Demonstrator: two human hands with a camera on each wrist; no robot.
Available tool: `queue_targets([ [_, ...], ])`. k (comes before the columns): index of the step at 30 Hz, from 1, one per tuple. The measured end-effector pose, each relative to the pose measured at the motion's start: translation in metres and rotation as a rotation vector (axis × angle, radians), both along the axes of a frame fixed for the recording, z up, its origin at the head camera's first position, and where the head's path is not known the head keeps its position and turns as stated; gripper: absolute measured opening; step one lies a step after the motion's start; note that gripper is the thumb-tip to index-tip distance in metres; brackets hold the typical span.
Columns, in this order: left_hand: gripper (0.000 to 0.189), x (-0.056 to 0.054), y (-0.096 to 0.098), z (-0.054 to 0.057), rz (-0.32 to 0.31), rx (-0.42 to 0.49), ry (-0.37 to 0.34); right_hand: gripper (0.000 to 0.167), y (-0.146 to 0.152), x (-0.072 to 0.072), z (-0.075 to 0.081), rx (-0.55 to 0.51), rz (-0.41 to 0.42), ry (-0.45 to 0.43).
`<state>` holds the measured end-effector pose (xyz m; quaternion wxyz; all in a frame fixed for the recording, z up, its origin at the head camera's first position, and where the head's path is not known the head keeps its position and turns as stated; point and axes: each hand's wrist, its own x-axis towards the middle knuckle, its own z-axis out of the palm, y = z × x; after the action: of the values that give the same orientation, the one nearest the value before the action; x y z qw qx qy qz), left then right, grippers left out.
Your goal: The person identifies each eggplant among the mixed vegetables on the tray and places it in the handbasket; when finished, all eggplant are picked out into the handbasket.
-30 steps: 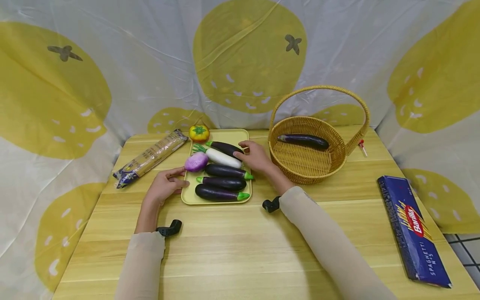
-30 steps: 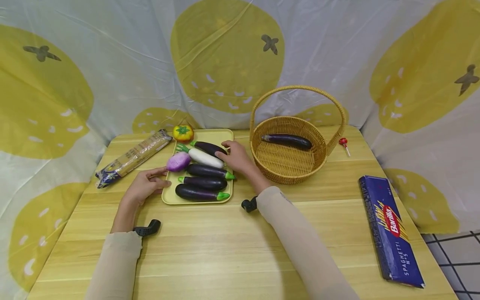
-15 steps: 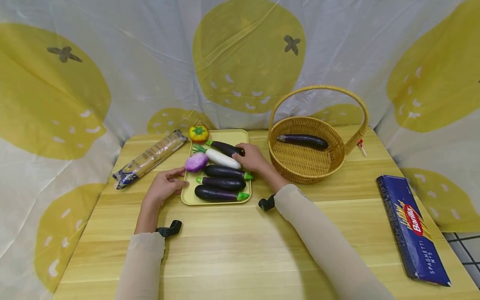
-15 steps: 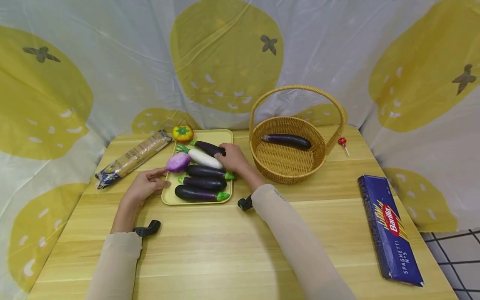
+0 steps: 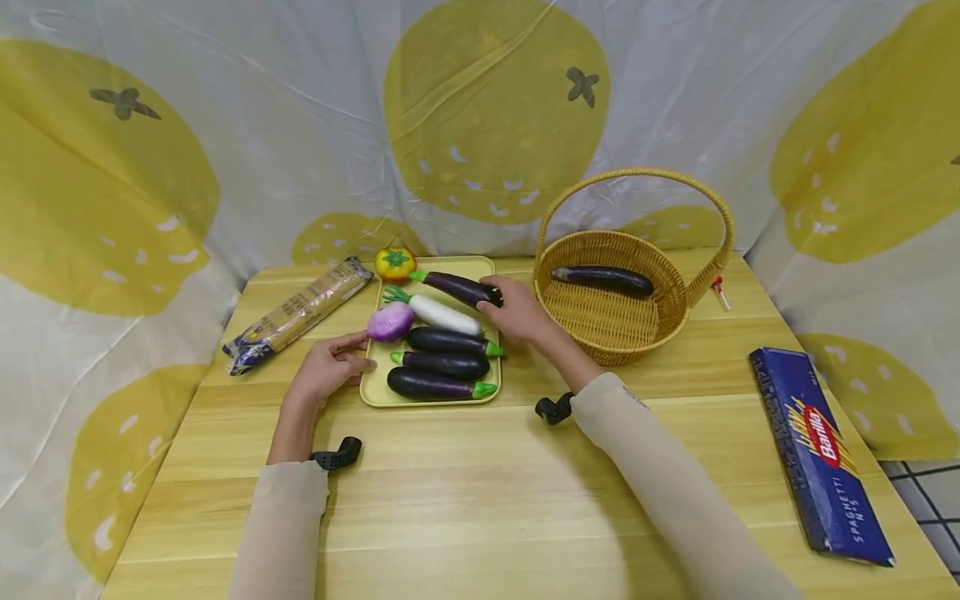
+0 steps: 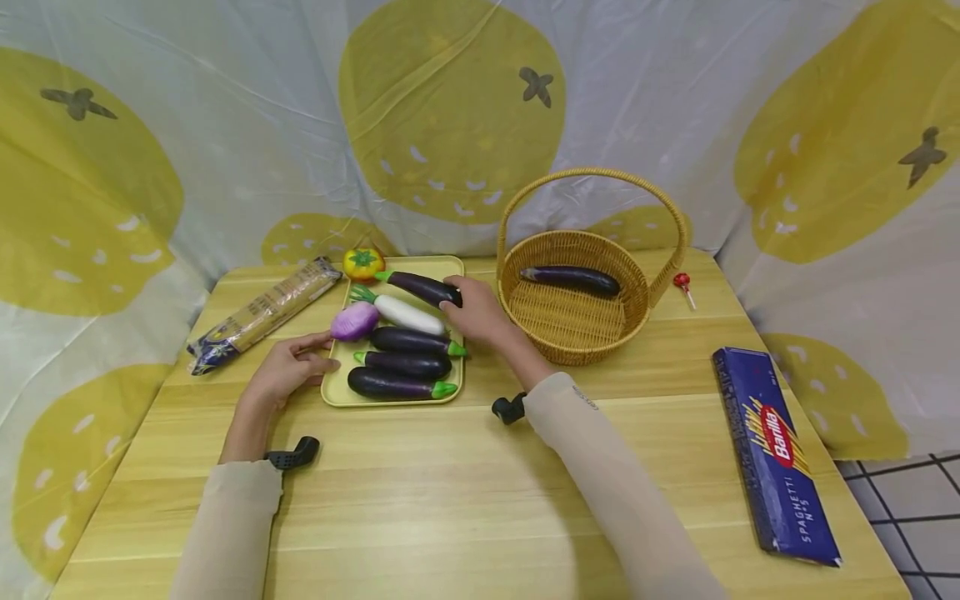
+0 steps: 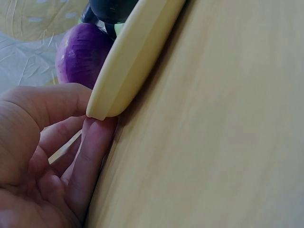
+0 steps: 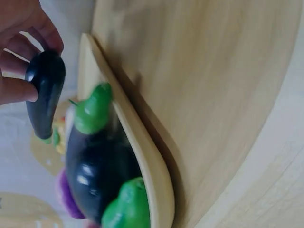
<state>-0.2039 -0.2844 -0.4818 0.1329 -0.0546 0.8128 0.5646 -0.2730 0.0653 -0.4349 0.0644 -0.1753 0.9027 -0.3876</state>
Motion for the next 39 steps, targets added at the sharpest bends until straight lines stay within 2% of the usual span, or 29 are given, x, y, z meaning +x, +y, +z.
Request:
queue_targets([
  [12,0.072,-0.002,0.002,0.0,0.005,-0.013,-0.015,0.047,0.045,0.025,0.032,-0.032,0.015,0.104],
  [26,0.071,0.002,0.001,0.003,-0.007,-0.028,-0.019,0.048,0.114,0.056,0.05,-0.049,-0.028,0.135],
  [29,0.071,0.004,0.003,0.009,-0.004,-0.024,-0.026,0.049,0.128,0.06,0.052,-0.036,-0.057,0.125],
  [35,0.069,0.01,0.012,0.031,0.0,-0.005,-0.052,0.048,0.158,0.061,0.047,0.003,-0.127,0.131],
  [37,0.069,0.01,0.012,0.03,-0.006,-0.005,-0.05,0.048,0.167,0.06,0.044,0.026,-0.139,0.134],
  [39,0.069,0.008,0.01,0.025,-0.004,-0.006,-0.049,0.048,0.175,0.058,0.041,0.045,-0.151,0.123],
])
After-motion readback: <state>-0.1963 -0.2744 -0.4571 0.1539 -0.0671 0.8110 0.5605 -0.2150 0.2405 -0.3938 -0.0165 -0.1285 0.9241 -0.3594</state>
